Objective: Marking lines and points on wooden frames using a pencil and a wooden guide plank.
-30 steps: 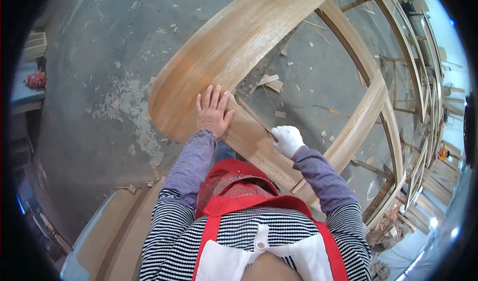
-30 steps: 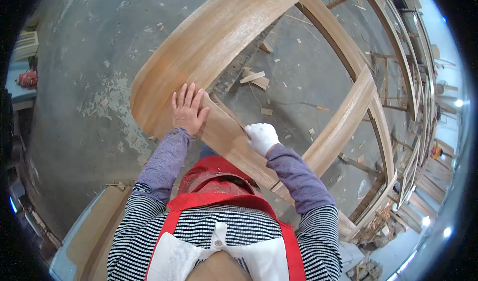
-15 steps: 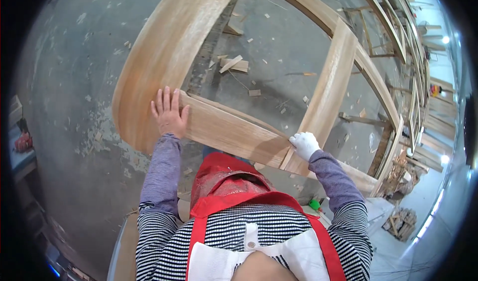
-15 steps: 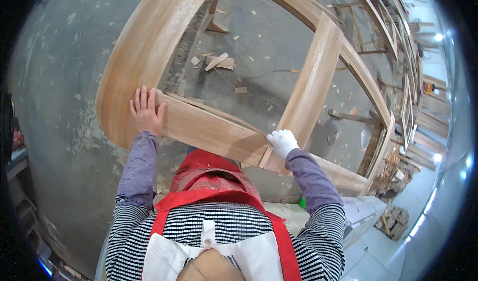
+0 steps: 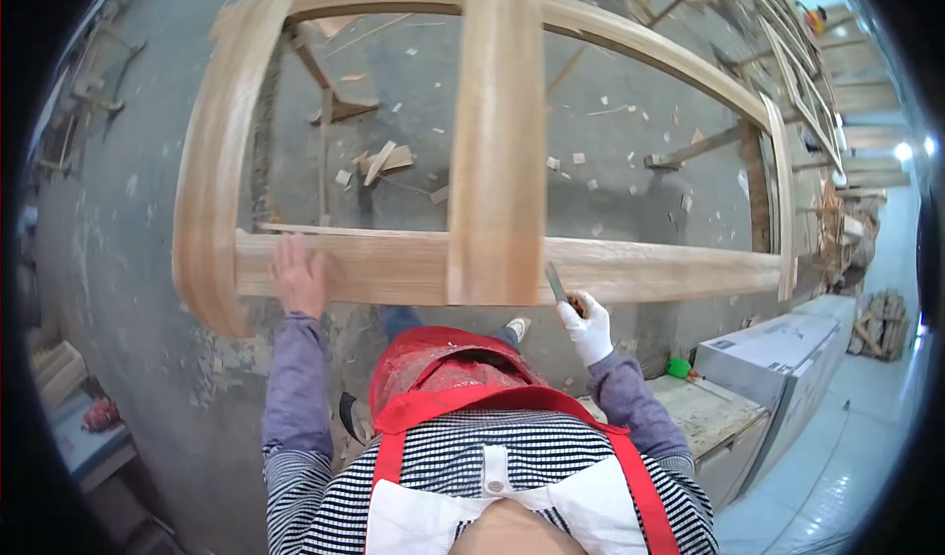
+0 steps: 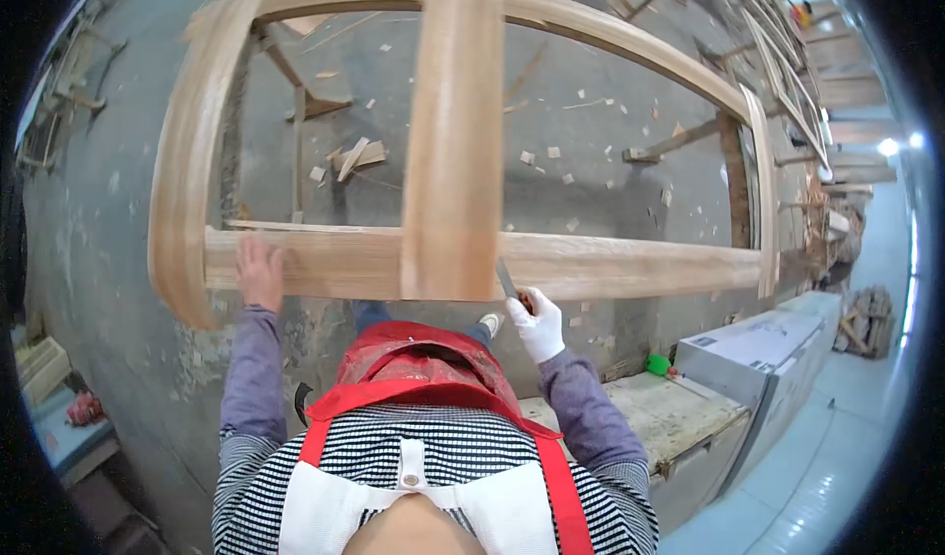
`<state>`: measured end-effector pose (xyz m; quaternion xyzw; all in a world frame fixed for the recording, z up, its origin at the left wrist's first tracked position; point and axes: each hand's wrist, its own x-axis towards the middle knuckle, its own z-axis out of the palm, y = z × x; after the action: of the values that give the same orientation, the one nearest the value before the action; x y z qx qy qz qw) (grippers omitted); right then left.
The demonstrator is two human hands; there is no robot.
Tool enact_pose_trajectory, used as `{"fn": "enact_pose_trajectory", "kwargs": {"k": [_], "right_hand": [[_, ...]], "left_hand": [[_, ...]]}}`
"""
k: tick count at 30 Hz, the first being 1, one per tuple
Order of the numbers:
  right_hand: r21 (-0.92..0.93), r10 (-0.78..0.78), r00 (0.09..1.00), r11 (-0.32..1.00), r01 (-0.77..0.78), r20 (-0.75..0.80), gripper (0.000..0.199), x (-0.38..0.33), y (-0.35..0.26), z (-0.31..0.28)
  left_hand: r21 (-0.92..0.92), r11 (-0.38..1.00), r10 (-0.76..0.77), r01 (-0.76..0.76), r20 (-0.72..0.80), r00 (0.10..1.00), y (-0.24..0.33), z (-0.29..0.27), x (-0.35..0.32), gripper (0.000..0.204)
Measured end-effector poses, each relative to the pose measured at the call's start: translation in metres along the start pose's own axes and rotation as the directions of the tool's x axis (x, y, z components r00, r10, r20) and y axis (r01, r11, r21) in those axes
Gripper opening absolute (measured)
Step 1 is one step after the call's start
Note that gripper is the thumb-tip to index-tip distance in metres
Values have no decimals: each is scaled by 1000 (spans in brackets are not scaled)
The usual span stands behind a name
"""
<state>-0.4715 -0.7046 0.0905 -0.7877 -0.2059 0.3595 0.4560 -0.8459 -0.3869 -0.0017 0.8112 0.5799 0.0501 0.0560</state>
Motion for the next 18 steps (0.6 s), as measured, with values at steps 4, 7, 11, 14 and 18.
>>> {"fn": "enact_pose_trajectory", "kwargs": {"k": [4,7,11,14,18], "right_hand": [[19,80,994,997,-79,-78,22,-18,78,-114],[-252,-124,990,962,101,-74,22,-22,94,-179],[-515,-279,952,803,302,123,21,20,64,-216],[-564,-342,893,692,450,293,20,71,36,-197],[-584,-382,840,603,543,386,20,131,8,-136]], "left_hand": [[-223,877,418,-426,-87,904,203,19,-90,59],[-342,799,542,-495,51,839,330,36,-143,64],[-357,783,564,-509,61,824,401,43,-159,61],[-282,839,498,-465,55,866,409,46,-145,60],[-234,863,465,-448,24,885,405,59,-117,58]]}}
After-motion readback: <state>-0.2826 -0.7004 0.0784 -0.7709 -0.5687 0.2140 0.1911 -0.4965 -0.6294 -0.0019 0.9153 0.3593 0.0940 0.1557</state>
